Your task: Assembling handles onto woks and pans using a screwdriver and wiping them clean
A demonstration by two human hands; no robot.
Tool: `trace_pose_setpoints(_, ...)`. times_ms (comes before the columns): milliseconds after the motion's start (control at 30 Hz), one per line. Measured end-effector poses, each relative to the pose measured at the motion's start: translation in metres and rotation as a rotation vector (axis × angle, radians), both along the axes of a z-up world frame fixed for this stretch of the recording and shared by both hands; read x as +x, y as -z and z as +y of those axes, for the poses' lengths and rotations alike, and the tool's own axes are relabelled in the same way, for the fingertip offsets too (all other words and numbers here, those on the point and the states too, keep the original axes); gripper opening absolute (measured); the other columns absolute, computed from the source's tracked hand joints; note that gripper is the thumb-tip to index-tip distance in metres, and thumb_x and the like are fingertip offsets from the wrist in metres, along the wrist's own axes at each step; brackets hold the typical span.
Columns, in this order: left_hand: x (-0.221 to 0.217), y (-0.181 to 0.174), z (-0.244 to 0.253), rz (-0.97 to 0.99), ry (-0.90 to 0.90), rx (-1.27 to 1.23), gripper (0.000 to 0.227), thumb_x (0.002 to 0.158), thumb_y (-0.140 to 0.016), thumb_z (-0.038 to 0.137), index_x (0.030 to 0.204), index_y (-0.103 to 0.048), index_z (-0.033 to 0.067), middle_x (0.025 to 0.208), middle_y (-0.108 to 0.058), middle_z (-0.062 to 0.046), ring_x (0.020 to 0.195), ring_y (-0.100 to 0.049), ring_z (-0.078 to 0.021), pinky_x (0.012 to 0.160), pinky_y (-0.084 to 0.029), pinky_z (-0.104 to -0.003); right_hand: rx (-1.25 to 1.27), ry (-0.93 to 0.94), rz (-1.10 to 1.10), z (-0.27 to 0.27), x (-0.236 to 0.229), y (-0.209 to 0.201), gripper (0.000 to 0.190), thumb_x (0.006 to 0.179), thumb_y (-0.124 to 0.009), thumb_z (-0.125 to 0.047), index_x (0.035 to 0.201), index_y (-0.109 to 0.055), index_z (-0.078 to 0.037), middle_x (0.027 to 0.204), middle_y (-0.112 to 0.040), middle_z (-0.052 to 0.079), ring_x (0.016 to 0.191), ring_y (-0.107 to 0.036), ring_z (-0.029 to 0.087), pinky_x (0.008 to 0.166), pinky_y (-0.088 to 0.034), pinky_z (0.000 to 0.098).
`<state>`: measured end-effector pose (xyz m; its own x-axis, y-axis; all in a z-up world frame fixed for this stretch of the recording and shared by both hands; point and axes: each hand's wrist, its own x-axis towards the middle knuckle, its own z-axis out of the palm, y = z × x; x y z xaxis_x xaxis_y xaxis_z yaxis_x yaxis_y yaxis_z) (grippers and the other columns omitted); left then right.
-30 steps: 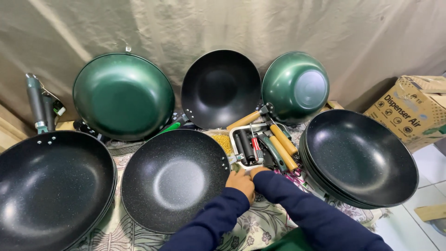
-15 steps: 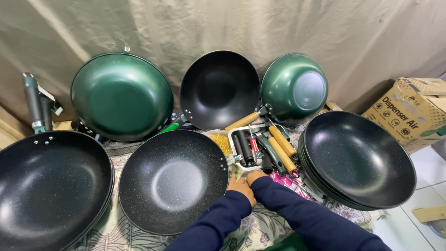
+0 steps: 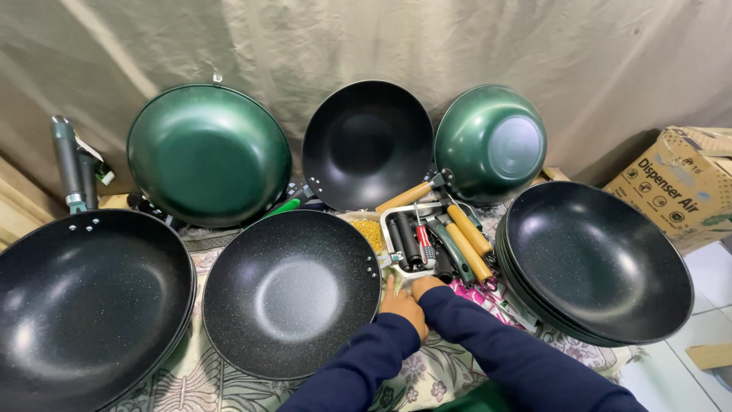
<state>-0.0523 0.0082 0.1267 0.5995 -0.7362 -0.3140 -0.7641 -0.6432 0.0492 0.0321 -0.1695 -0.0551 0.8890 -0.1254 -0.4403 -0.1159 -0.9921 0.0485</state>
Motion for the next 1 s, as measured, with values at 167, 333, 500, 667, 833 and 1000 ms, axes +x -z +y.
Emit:
trace_pose_setpoints(167,0.003,0.035,-0.001,-0.210,0.085,-0.334,0.024,0.081,-0.061,0.031,0.082,-0.082,0.0188,0.082,-0.074,-0.012,0.096,-0.061,-0.0387,0.126,-0.007,-0.067,-0.016,-0.028,-0.031,-0.004,0.007,-0.008,0.036,0.092,-0.047,-0.021,0.112,-0.075,-0.009,0.112,-0.074,0.019,0.107,-0.071,0.039,0.095,-0.056,0.0489)
trace_pose_setpoints(333,0.005,-0.002,0.032,-0.471,-0.025,-0.917,0.020,0.072,-0.068,0.023,0.084,-0.074,0.0079,0.089,-0.067,-0.013,0.094,-0.058,-0.0333,0.113,-0.033,-0.059,0.081,0.152,-0.092,0.016,-0.016,-0.102,0.028,0.079,-0.068,-0.036,0.102,-0.077,-0.022,0.110,-0.070,0.019,0.102,-0.070,0.040,0.094,-0.056,0.0431)
trace_pose_setpoints(500,0.043,0.002,0.062,-0.538,-0.463,-0.956,0.054,0.047,-0.085,0.038,0.096,-0.070,0.0184,0.092,-0.060,-0.002,0.087,-0.058,-0.0274,0.081,-0.049,-0.045,0.151,0.160,-0.222,0.031,-0.033,-0.155,0.026,0.082,-0.069,-0.040,0.095,-0.083,-0.022,0.097,-0.079,0.017,0.099,-0.076,0.038,0.086,-0.063,0.0459)
trace_pose_setpoints(667,0.052,0.002,0.068,0.138,-0.635,-0.413,0.089,0.071,-0.080,0.065,0.140,-0.059,0.0126,0.128,-0.063,-0.009,0.121,-0.061,-0.0290,0.098,-0.054,-0.044,0.164,0.149,-0.269,0.022,-0.022,-0.145,0.023,0.080,-0.072,-0.042,0.093,-0.082,-0.025,0.090,-0.079,0.010,0.097,-0.076,0.033,0.085,-0.063,0.0442)
trace_pose_setpoints(833,0.058,0.036,0.061,0.104,-0.660,-0.490,0.066,0.075,-0.074,0.041,0.135,-0.065,0.0140,0.120,-0.064,-0.005,0.112,-0.066,-0.0270,0.095,-0.057,-0.040,0.198,0.149,-0.273,0.024,-0.021,-0.165,0.024,0.080,-0.070,-0.041,0.091,-0.081,-0.022,0.088,-0.079,0.007,0.098,-0.076,0.032,0.086,-0.063,0.0456)
trace_pose_setpoints(1000,0.068,0.019,0.070,0.087,-0.745,-0.681,0.062,0.065,-0.078,0.035,0.124,-0.076,0.0172,0.104,-0.070,0.000,0.095,-0.073,-0.0217,0.087,-0.060,-0.031,0.231,0.134,-0.298,0.023,-0.020,-0.192,0.027,0.081,-0.070,-0.042,0.093,-0.080,-0.021,0.090,-0.080,0.003,0.101,-0.076,0.030,0.088,-0.062,0.0454)
